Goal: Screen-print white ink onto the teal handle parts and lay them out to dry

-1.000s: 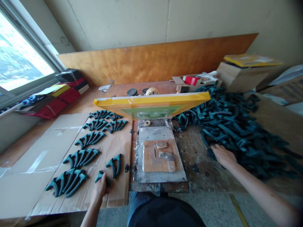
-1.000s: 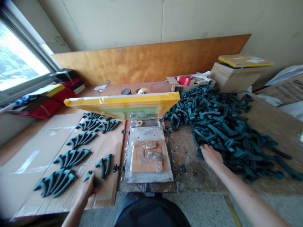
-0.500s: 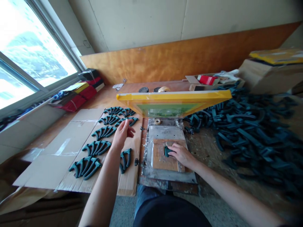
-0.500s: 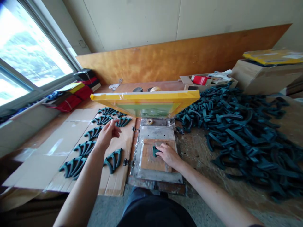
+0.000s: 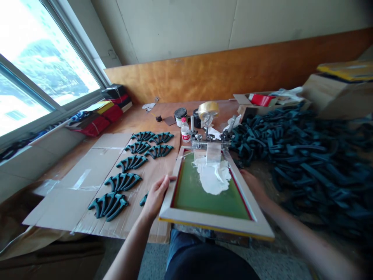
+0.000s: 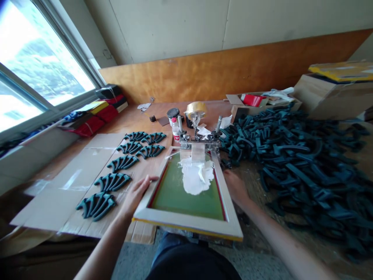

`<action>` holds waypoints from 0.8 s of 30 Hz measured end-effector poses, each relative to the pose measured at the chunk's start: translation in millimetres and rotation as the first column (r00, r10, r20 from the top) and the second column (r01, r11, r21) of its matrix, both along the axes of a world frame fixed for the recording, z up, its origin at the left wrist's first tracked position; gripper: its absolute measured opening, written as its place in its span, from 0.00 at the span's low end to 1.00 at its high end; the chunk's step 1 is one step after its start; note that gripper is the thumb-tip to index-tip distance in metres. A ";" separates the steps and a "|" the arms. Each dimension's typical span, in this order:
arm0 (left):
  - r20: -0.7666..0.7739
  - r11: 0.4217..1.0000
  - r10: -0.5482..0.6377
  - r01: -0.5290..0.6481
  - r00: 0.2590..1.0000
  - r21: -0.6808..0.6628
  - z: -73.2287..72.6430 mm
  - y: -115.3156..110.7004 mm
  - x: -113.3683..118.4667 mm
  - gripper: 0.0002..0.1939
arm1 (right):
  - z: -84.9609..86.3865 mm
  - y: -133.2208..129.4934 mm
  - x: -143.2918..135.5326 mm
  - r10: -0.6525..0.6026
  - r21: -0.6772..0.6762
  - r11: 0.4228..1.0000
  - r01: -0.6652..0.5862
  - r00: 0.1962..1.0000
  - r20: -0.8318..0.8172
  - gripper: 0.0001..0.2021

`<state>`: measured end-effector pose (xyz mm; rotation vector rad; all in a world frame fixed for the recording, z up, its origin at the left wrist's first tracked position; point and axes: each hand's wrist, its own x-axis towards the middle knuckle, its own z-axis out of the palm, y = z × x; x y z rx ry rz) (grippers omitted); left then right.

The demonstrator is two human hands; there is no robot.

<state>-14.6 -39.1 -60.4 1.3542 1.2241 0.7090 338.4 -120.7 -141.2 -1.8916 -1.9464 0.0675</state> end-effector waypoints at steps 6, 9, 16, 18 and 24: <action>-0.175 0.999 -0.044 0.045 0.984 -0.003 -98.9 -10.5 -7.5 0.38 | 53.9 58.3 -18.0 -0.031 0.128 0.992 0.018 0.994 0.105 0.25; -0.238 0.998 -0.061 0.063 0.969 0.001 -112.6 -6.5 -7.1 0.35 | 54.0 65.6 -54.5 0.132 -0.041 0.991 -0.126 0.967 0.218 0.09; -0.260 0.998 -0.059 0.059 0.964 -0.006 -112.6 -6.7 -9.2 0.31 | 32.7 7.2 -65.3 0.509 -0.123 0.861 -0.493 0.833 0.219 0.07; -0.267 0.998 -0.056 0.056 0.962 -0.004 -112.4 -7.1 -8.8 0.30 | 38.2 4.7 -58.1 0.591 -0.169 0.806 -0.568 0.789 0.168 0.06; -0.248 0.999 -0.049 0.047 0.968 -0.014 -112.1 -6.5 -7.9 0.31 | 30.6 7.9 -64.0 0.418 0.006 0.905 -0.426 0.890 0.184 0.06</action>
